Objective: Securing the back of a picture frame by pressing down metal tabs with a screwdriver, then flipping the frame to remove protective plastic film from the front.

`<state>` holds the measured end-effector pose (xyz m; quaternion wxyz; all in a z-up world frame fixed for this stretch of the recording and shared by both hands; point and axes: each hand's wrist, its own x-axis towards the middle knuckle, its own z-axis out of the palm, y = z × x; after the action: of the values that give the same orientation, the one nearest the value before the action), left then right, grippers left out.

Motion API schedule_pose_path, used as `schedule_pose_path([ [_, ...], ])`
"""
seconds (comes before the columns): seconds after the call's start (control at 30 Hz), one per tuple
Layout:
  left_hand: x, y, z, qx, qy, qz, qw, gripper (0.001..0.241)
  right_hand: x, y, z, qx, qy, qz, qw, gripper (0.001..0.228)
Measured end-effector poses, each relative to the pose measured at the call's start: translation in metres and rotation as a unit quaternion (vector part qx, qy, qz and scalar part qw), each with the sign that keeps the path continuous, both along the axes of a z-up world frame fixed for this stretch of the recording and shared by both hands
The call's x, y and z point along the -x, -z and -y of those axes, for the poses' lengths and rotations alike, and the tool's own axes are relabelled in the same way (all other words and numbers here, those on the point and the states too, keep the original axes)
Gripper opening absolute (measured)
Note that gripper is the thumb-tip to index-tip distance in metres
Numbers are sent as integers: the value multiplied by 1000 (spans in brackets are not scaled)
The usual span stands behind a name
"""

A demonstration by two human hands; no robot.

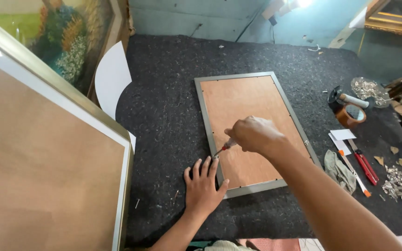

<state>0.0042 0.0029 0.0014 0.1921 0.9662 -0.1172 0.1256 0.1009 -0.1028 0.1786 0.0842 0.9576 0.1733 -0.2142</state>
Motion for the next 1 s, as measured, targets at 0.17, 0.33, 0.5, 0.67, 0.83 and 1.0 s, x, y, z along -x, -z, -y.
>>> schedule_pose_path([
  [0.17, -1, -3, -1, -3, -4, 26, 1000, 60, 9, -9, -3, -16, 155, -48, 987, 55],
  [0.33, 1, -1, -2, -14, -5, 45, 999, 58, 28, -9, -4, -148, 168, -40, 974, 16],
  [0.5, 2, 1, -2, -15, 1, 26, 1000, 59, 25, 9, 26, -159, 135, -41, 977, 26],
  [0.67, -1, -1, -1, 2, 12, -8, 1000, 55, 29, 88, 83, 81, -260, 70, 960, 36],
  [0.83, 4, 0, 4, 5, -2, -26, 1000, 55, 97, 86, 102, -500, 507, -210, 671, 36],
  [1.0, -2, -17, 23, 21, -52, -242, 969, 59, 119, 103, 164, -650, 599, -171, 435, 33],
])
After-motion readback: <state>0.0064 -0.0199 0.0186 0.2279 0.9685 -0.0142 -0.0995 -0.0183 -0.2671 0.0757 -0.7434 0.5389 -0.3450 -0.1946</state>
